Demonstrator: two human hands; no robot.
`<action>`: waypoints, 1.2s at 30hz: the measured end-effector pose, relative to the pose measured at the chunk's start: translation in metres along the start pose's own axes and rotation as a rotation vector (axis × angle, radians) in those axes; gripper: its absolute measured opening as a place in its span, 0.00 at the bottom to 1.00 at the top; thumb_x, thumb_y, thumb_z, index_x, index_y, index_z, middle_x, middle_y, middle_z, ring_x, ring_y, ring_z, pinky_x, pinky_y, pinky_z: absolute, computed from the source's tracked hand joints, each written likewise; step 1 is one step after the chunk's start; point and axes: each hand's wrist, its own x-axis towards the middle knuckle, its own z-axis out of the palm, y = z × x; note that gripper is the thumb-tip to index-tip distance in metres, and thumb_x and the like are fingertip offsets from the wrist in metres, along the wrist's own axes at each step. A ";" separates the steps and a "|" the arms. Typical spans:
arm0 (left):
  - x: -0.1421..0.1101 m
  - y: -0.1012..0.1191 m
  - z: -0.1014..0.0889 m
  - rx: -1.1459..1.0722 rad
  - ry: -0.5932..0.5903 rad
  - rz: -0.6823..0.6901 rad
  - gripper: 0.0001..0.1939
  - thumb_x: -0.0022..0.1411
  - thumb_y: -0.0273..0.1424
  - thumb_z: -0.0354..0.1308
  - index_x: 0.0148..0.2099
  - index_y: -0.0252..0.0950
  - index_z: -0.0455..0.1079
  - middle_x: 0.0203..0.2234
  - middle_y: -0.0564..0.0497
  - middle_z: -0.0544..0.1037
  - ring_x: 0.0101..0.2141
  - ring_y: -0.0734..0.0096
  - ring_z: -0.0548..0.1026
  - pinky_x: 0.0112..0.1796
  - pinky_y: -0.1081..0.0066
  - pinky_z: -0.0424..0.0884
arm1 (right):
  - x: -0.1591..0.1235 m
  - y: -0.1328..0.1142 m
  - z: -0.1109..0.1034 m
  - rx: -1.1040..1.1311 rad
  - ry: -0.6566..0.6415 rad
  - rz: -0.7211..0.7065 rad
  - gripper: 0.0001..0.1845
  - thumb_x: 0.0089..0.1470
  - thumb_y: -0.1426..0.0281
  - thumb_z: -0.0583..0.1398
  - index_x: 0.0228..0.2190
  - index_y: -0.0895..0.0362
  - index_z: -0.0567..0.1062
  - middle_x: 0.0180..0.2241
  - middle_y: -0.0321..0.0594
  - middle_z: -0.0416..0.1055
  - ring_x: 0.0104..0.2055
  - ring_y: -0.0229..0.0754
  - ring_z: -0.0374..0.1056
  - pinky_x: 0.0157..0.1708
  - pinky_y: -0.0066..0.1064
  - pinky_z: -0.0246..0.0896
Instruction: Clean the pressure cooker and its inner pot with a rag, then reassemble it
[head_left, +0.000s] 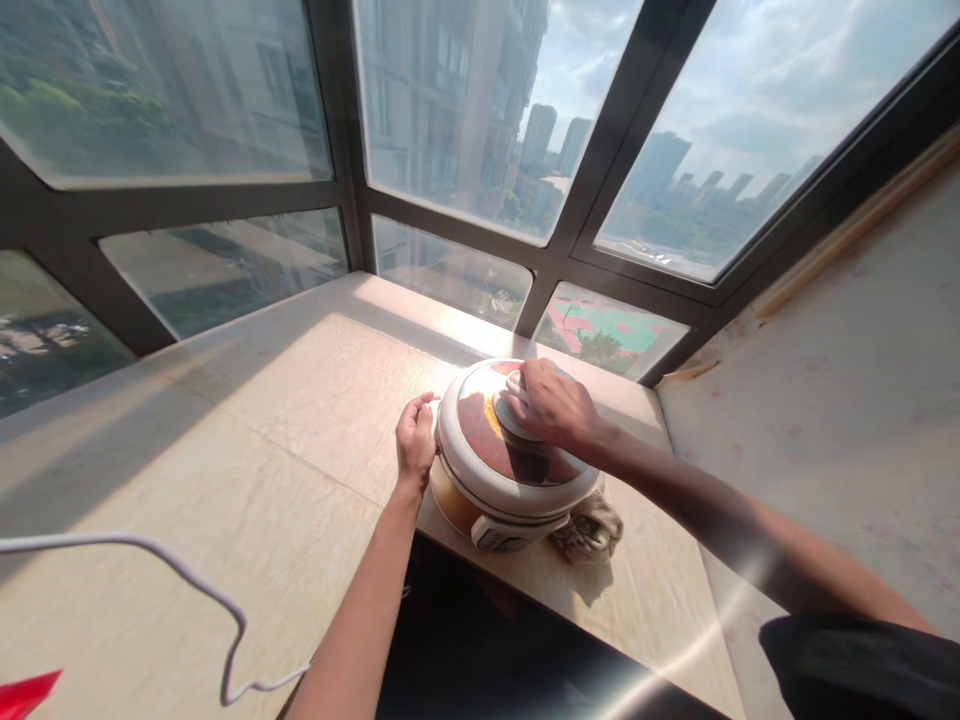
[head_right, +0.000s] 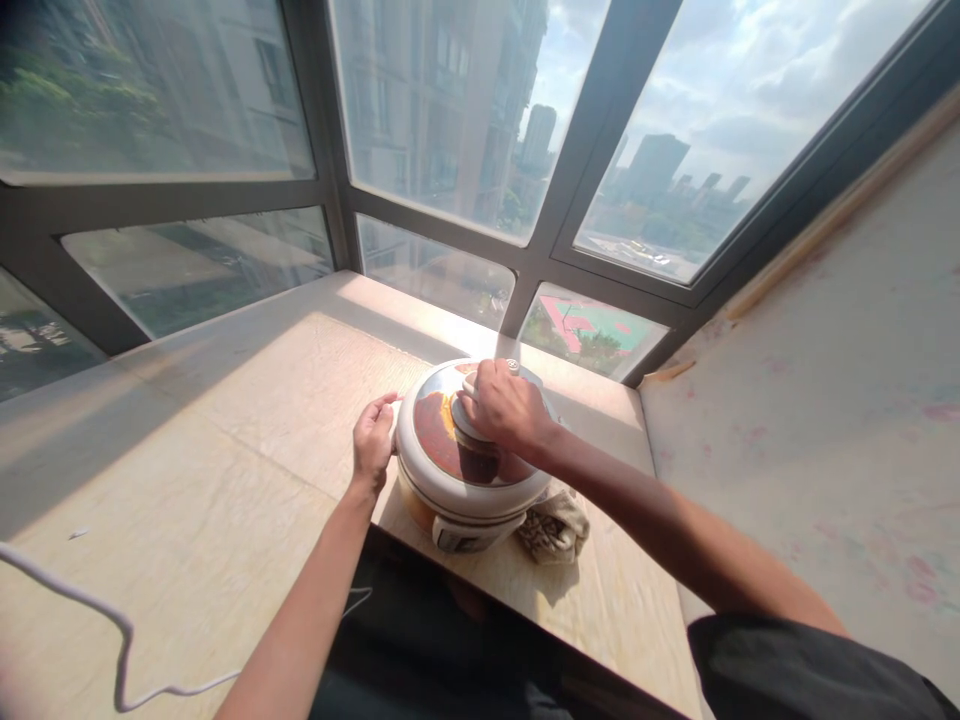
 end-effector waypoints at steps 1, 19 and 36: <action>0.000 0.000 0.000 0.005 -0.002 -0.003 0.17 0.65 0.40 0.57 0.48 0.35 0.77 0.40 0.43 0.82 0.42 0.60 0.79 0.48 0.59 0.76 | 0.000 -0.001 0.000 0.000 -0.008 0.005 0.20 0.69 0.54 0.55 0.50 0.58 0.68 0.49 0.54 0.74 0.44 0.54 0.75 0.36 0.36 0.64; 0.001 0.000 -0.001 -0.032 -0.027 -0.070 0.19 0.62 0.42 0.58 0.48 0.35 0.76 0.39 0.44 0.81 0.44 0.58 0.80 0.49 0.58 0.77 | 0.005 -0.007 -0.004 0.047 -0.014 -0.018 0.23 0.68 0.54 0.55 0.52 0.60 0.69 0.51 0.56 0.73 0.46 0.57 0.76 0.39 0.39 0.66; 0.003 0.001 0.003 -0.048 0.049 -0.023 0.17 0.59 0.37 0.58 0.46 0.34 0.79 0.44 0.41 0.84 0.49 0.55 0.80 0.58 0.53 0.71 | -0.011 0.009 0.011 0.009 0.113 -0.062 0.21 0.69 0.54 0.52 0.49 0.58 0.71 0.47 0.50 0.74 0.40 0.51 0.73 0.28 0.37 0.53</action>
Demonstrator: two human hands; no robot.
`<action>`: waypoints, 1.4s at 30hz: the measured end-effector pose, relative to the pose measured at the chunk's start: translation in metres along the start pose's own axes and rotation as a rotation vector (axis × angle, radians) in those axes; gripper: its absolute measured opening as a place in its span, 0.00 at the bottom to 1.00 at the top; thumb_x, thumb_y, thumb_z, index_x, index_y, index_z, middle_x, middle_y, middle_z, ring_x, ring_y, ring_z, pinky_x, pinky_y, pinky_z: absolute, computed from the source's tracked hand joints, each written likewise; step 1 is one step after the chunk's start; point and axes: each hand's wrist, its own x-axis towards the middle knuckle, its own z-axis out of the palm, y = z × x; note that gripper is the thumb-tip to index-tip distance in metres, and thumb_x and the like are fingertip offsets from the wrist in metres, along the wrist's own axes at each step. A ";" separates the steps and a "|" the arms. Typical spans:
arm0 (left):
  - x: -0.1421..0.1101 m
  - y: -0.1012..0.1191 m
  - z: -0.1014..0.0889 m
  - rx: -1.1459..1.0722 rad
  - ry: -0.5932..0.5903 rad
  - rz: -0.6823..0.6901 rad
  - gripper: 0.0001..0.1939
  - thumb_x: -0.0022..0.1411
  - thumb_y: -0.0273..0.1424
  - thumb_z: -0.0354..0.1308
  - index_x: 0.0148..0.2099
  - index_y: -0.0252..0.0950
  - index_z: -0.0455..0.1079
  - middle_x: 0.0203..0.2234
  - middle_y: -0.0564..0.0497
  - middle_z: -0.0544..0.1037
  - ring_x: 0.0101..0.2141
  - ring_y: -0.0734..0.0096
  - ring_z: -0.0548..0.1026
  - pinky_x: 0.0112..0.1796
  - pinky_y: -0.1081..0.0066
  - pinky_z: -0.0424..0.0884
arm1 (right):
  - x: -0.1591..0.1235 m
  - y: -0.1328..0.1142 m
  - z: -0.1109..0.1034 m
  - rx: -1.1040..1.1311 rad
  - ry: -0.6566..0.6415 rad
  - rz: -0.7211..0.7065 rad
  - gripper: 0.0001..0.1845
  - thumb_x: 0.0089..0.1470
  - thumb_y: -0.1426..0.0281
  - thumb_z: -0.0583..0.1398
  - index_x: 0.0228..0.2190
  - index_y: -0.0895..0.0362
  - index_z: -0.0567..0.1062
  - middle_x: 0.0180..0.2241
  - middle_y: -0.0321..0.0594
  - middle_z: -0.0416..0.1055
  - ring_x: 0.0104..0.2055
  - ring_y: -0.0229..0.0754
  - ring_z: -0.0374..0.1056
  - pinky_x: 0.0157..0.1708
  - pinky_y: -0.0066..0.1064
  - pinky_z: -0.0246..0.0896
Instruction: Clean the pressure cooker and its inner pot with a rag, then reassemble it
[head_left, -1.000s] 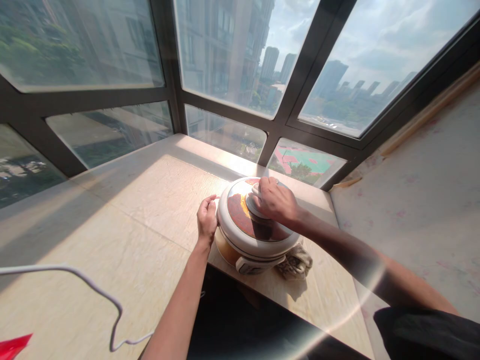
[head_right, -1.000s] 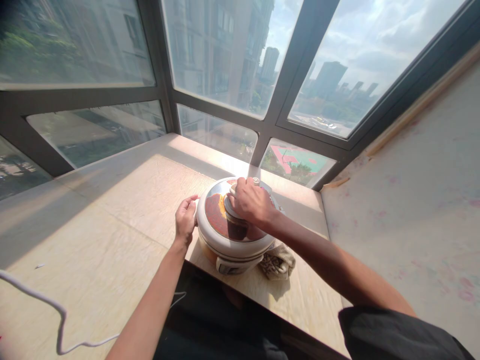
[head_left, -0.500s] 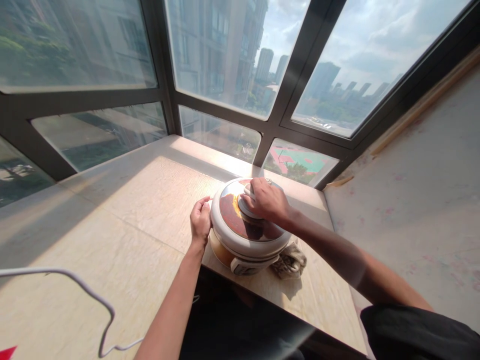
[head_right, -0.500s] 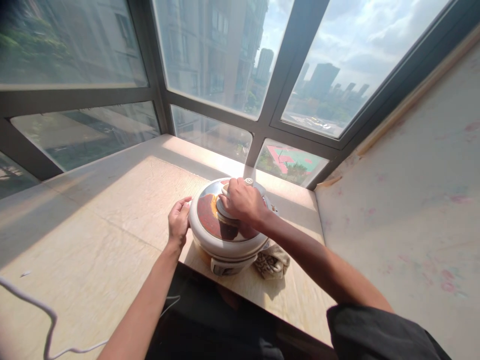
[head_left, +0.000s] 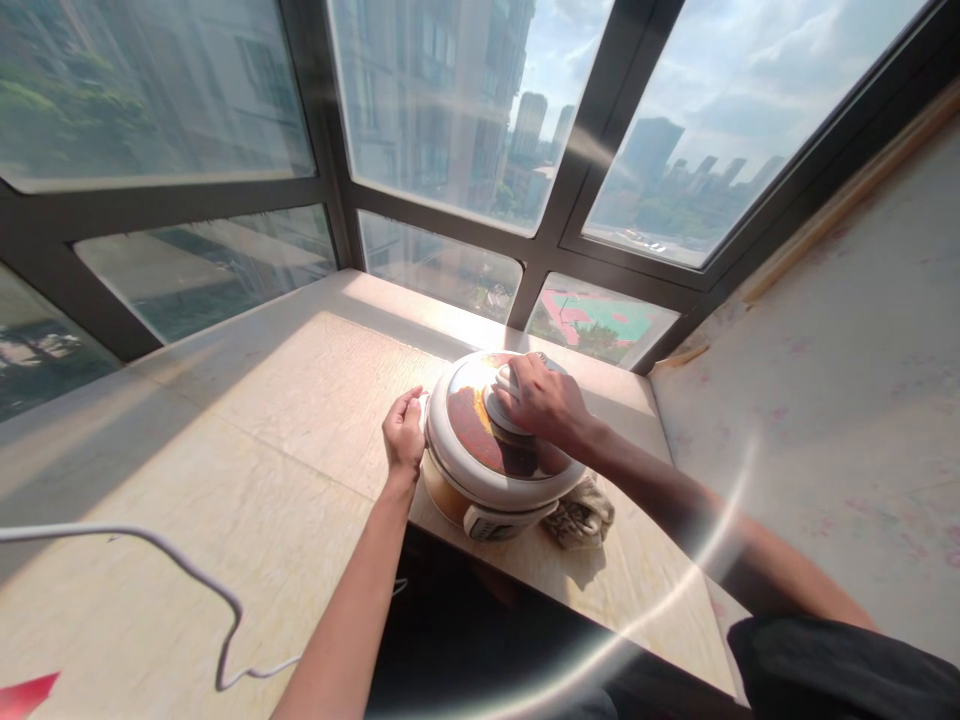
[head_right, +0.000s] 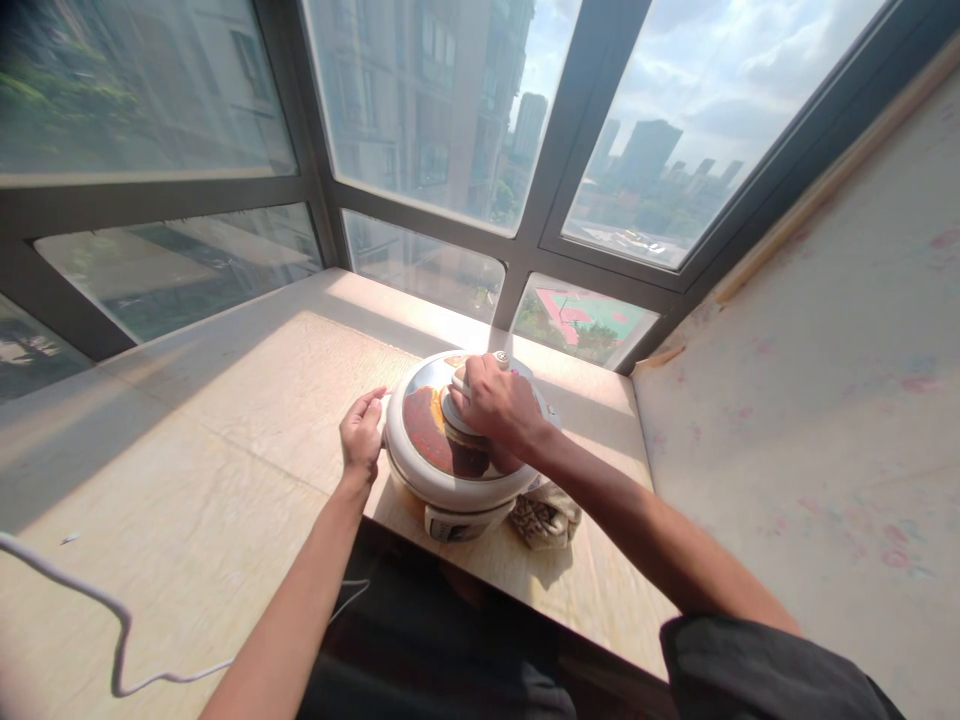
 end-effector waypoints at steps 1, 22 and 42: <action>0.000 0.000 0.001 0.002 0.003 0.005 0.17 0.59 0.36 0.58 0.46 0.34 0.79 0.44 0.42 0.84 0.49 0.55 0.80 0.58 0.53 0.71 | -0.001 0.000 0.000 -0.002 0.003 0.003 0.21 0.69 0.55 0.52 0.49 0.58 0.71 0.47 0.50 0.74 0.39 0.51 0.73 0.28 0.37 0.51; 0.002 0.002 0.001 0.124 0.037 0.047 0.15 0.59 0.35 0.57 0.43 0.34 0.79 0.43 0.42 0.83 0.49 0.55 0.80 0.57 0.56 0.72 | 0.000 0.006 -0.008 0.031 -0.034 -0.110 0.25 0.70 0.58 0.49 0.51 0.64 0.73 0.45 0.56 0.72 0.38 0.50 0.67 0.29 0.36 0.48; 0.008 -0.012 -0.004 0.112 0.048 0.093 0.15 0.57 0.37 0.61 0.43 0.35 0.80 0.39 0.44 0.83 0.46 0.55 0.81 0.53 0.57 0.75 | 0.006 0.001 -0.001 0.071 0.003 -0.081 0.21 0.69 0.55 0.54 0.51 0.60 0.70 0.47 0.52 0.73 0.40 0.52 0.73 0.29 0.36 0.55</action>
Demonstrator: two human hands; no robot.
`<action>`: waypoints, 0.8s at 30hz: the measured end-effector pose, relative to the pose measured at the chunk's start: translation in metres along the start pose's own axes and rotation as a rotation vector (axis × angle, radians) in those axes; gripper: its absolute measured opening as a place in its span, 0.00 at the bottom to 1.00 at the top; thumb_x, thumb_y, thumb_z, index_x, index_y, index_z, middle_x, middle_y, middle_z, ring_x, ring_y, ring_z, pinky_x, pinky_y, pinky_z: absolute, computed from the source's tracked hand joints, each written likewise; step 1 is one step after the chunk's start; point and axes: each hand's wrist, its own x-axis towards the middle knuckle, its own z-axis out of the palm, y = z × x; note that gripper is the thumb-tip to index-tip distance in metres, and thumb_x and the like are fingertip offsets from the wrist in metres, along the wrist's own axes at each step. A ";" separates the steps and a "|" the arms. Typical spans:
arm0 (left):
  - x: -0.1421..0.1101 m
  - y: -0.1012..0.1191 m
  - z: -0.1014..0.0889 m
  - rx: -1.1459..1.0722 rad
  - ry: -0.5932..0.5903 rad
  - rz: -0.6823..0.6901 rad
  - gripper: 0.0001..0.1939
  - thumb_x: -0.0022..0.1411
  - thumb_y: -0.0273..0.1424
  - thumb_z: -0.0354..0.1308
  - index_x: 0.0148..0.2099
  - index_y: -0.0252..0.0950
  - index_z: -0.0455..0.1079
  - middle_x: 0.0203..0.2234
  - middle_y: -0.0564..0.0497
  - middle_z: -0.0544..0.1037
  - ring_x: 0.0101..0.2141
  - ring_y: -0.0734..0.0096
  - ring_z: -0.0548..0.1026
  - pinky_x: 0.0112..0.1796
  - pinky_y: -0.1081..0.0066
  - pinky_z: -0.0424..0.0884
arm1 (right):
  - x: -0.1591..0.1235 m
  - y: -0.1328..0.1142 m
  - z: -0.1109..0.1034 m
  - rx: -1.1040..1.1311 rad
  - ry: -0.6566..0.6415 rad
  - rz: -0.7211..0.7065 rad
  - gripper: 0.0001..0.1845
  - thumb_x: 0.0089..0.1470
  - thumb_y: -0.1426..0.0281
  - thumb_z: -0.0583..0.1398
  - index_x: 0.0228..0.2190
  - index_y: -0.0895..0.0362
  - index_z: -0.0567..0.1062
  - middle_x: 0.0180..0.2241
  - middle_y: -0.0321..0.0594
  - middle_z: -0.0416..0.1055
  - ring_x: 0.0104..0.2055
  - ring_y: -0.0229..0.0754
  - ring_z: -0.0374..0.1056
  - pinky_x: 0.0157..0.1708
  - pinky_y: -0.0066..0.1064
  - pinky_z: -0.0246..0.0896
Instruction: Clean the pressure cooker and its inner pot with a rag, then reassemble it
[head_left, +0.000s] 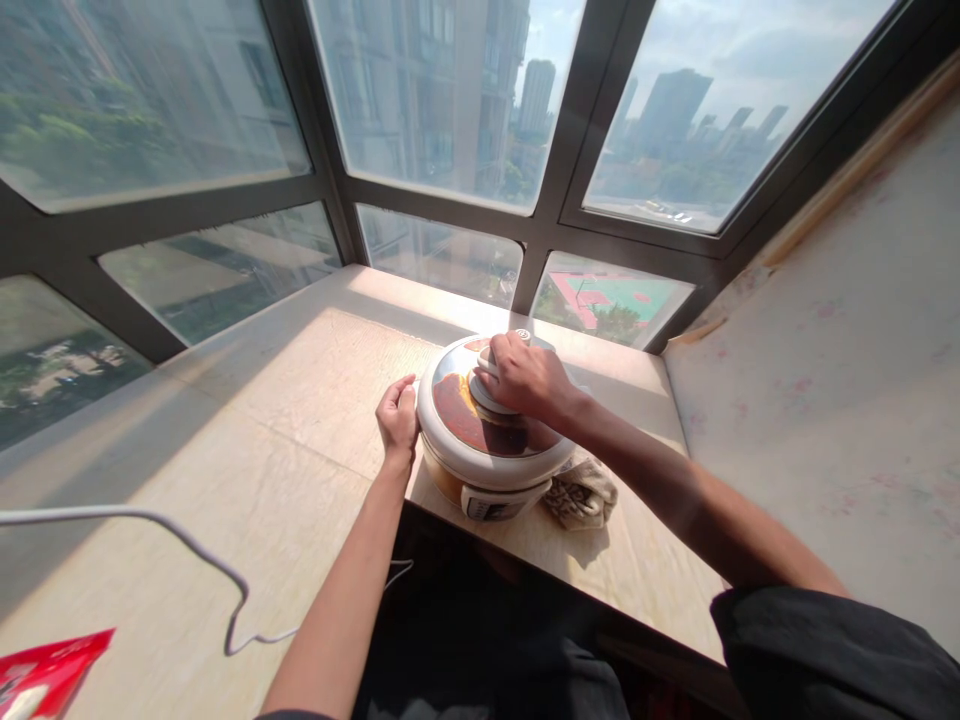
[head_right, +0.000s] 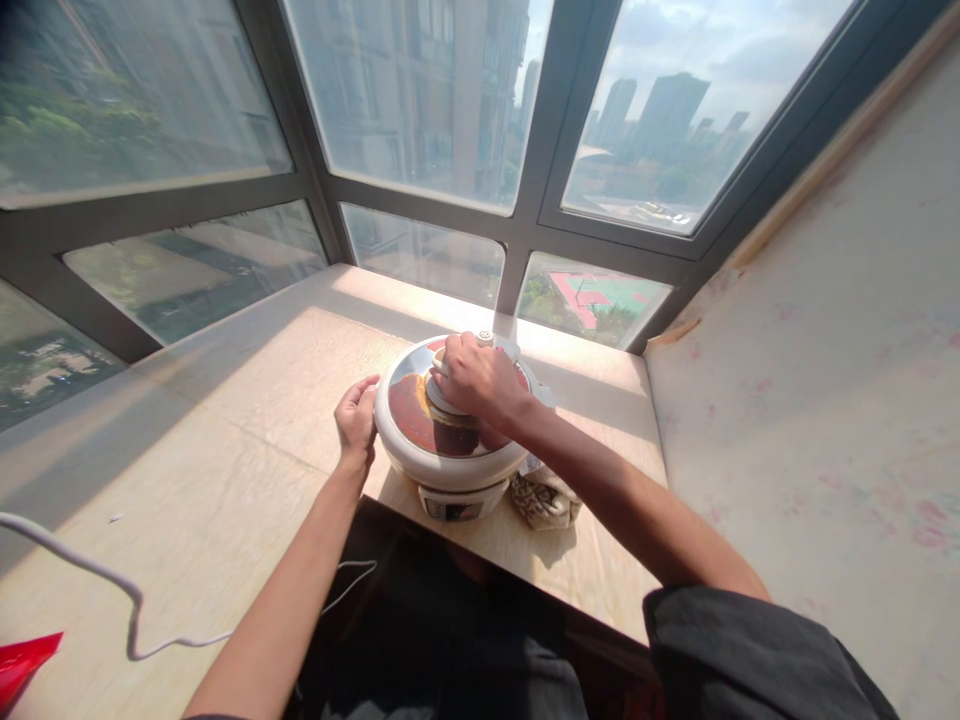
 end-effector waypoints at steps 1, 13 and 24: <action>0.000 0.000 0.000 0.002 0.001 0.003 0.15 0.57 0.37 0.61 0.43 0.35 0.80 0.38 0.44 0.83 0.46 0.55 0.81 0.52 0.57 0.76 | -0.001 -0.001 0.000 0.005 0.002 0.005 0.21 0.69 0.56 0.54 0.51 0.60 0.70 0.47 0.52 0.73 0.40 0.52 0.73 0.29 0.36 0.55; 0.000 0.003 0.000 0.009 0.001 -0.022 0.15 0.57 0.35 0.60 0.44 0.34 0.80 0.40 0.44 0.83 0.47 0.55 0.81 0.54 0.57 0.75 | 0.001 0.000 -0.003 0.000 -0.056 0.037 0.22 0.70 0.55 0.53 0.52 0.60 0.70 0.49 0.54 0.72 0.43 0.52 0.72 0.32 0.35 0.59; 0.000 0.002 0.000 -0.009 -0.011 -0.046 0.17 0.57 0.37 0.60 0.45 0.34 0.80 0.44 0.42 0.84 0.50 0.53 0.80 0.57 0.55 0.72 | 0.000 -0.007 -0.008 -0.002 -0.088 0.117 0.21 0.69 0.57 0.53 0.53 0.59 0.68 0.51 0.54 0.72 0.45 0.53 0.73 0.36 0.35 0.64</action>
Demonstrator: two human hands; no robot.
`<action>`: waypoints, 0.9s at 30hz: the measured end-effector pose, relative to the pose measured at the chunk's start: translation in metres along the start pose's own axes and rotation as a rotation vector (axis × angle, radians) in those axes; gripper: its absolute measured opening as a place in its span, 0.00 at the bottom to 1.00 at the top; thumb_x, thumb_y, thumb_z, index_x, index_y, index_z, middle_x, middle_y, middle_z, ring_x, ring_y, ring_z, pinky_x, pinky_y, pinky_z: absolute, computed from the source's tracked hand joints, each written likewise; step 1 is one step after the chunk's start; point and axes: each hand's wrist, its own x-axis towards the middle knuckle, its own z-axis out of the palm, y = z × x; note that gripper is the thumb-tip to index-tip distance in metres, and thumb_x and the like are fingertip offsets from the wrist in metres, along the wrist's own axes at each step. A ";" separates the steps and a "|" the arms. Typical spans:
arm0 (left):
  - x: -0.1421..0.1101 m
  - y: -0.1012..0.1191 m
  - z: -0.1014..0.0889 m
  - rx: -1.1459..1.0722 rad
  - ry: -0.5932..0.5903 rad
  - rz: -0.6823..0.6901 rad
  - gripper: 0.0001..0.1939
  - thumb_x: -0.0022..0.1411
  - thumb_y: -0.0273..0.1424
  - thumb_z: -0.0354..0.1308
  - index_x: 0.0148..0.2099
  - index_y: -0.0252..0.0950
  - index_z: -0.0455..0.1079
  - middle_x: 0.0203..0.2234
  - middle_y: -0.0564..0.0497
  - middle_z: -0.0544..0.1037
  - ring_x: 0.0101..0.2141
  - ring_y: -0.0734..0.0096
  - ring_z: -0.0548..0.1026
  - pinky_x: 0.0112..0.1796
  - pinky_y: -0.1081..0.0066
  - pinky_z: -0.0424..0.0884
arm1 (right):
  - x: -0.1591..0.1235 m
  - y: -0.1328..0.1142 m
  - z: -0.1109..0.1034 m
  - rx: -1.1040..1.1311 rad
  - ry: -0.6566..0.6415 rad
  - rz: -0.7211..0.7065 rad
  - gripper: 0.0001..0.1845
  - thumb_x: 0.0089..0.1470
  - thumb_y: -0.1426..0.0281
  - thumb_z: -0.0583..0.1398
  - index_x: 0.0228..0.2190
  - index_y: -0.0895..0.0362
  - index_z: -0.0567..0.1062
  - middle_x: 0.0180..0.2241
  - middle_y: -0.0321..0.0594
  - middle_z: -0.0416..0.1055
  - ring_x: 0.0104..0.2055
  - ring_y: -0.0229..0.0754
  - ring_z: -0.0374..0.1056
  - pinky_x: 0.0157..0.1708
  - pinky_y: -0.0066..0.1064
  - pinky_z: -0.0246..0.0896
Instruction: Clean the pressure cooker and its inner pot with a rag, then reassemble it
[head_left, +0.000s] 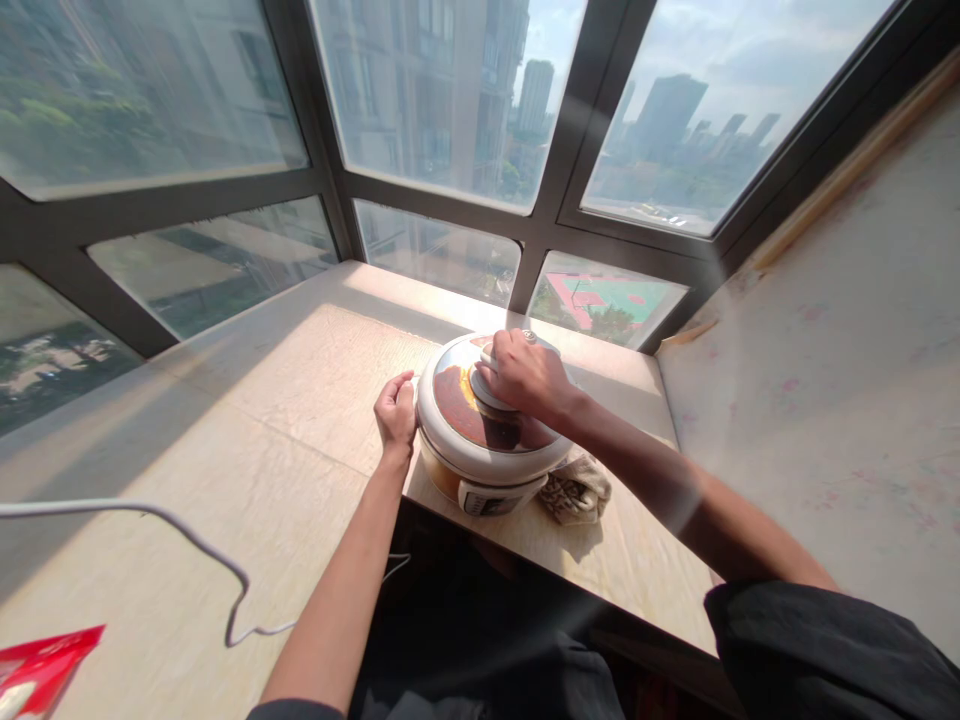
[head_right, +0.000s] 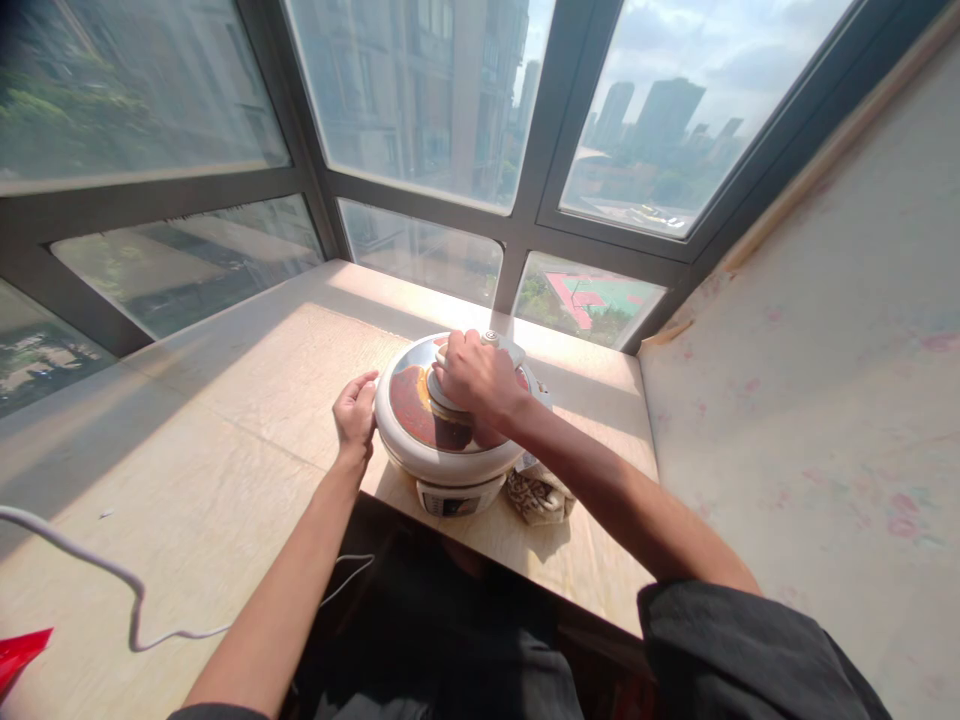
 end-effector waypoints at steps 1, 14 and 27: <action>0.000 0.000 0.000 0.002 -0.002 0.003 0.16 0.57 0.36 0.60 0.45 0.34 0.80 0.43 0.42 0.84 0.50 0.54 0.80 0.57 0.55 0.73 | 0.000 -0.001 0.000 0.001 -0.002 0.014 0.20 0.69 0.57 0.53 0.53 0.59 0.68 0.51 0.54 0.72 0.45 0.53 0.73 0.37 0.36 0.64; 0.001 -0.001 0.001 0.014 0.015 0.033 0.16 0.56 0.37 0.60 0.44 0.35 0.80 0.39 0.44 0.83 0.45 0.56 0.81 0.52 0.57 0.76 | 0.001 -0.023 -0.012 0.089 0.001 0.164 0.21 0.69 0.59 0.55 0.53 0.63 0.69 0.51 0.58 0.73 0.47 0.51 0.75 0.39 0.35 0.70; -0.001 0.004 0.003 -0.025 0.035 -0.026 0.18 0.54 0.38 0.61 0.44 0.33 0.79 0.42 0.42 0.83 0.47 0.54 0.80 0.54 0.55 0.74 | -0.008 -0.007 -0.005 0.066 0.040 0.032 0.22 0.69 0.57 0.55 0.52 0.61 0.71 0.51 0.55 0.72 0.45 0.52 0.74 0.38 0.37 0.70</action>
